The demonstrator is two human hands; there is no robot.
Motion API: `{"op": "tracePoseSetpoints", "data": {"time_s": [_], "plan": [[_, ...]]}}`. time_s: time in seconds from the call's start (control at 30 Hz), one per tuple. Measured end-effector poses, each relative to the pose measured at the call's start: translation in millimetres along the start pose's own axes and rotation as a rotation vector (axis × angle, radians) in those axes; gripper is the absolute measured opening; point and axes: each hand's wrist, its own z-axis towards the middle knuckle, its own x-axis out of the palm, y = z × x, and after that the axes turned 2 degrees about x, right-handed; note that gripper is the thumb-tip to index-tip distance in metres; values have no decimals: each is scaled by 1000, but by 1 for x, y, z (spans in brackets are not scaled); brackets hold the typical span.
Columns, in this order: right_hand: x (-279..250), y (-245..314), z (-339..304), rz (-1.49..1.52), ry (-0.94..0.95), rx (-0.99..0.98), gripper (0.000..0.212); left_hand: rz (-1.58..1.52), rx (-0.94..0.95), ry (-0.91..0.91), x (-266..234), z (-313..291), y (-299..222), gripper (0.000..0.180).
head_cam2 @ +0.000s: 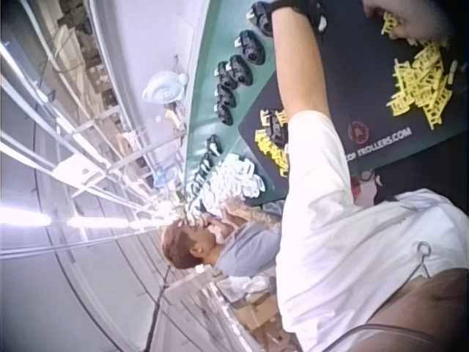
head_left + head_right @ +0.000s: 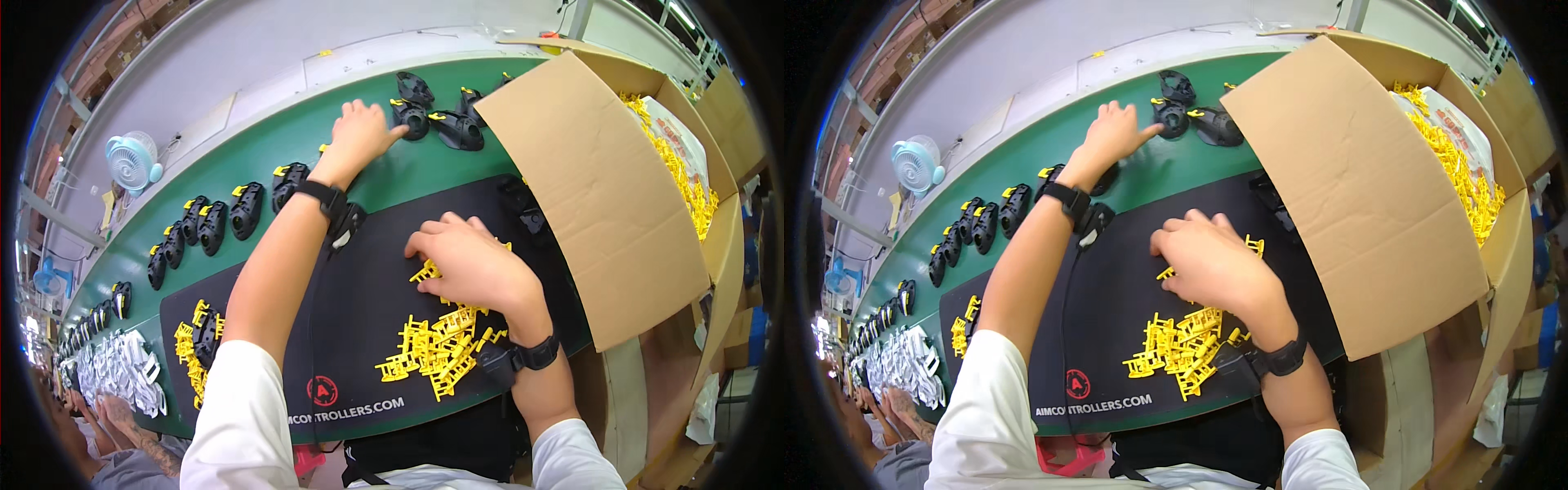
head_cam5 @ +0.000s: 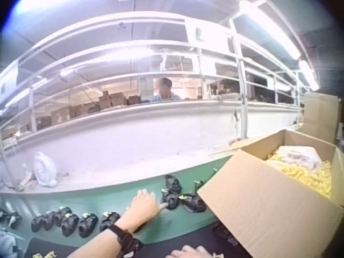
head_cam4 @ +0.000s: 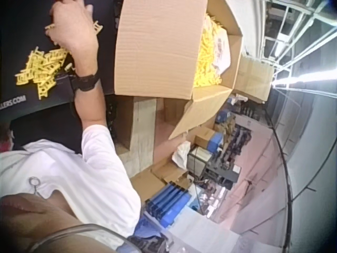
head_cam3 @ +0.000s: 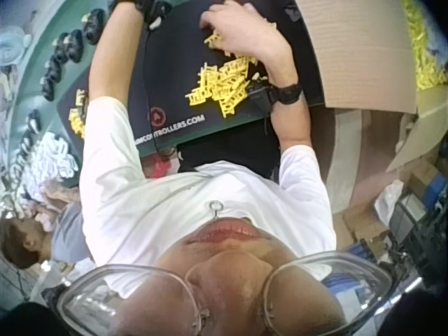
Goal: Assembling internal plastic components and yellow paddle-like pieces into game controller shells at an assembly line station.
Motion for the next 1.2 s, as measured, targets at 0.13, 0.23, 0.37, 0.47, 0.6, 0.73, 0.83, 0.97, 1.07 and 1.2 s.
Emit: {"op": "tracePoseSetpoints", "data": {"time_s": [0.13,0.23,0.37,0.47,0.6,0.73,0.83,0.97,1.07,1.2], "plan": [[11,6,10,-37,-99,-128,12,-253,-40,-78,26,42,-16,103],[10,-3,16,-22,-161,-137,6,-275,-69,-46,38,57,-15,103],[13,-12,28,214,-356,-167,10,-587,-278,191,12,45,-3,101],[10,-15,29,329,-460,-196,19,-717,-305,284,-37,-7,-4,101],[4,-8,34,903,-276,-43,28,-1345,-327,60,-62,-106,1,81],[9,-25,34,1227,-241,-36,30,-2053,-164,81,-49,-185,-10,48],[6,-12,37,1518,-261,-70,30,-2317,-161,86,-33,-225,-20,47],[0,-1,36,1459,-253,-106,28,-2382,-180,26,-29,-237,-25,49],[2,1,34,1311,-276,-97,31,-2331,-154,-16,-28,-241,-27,52],[8,2,33,1166,-225,-26,29,-2325,-177,-180,-28,-242,-34,69]]}}
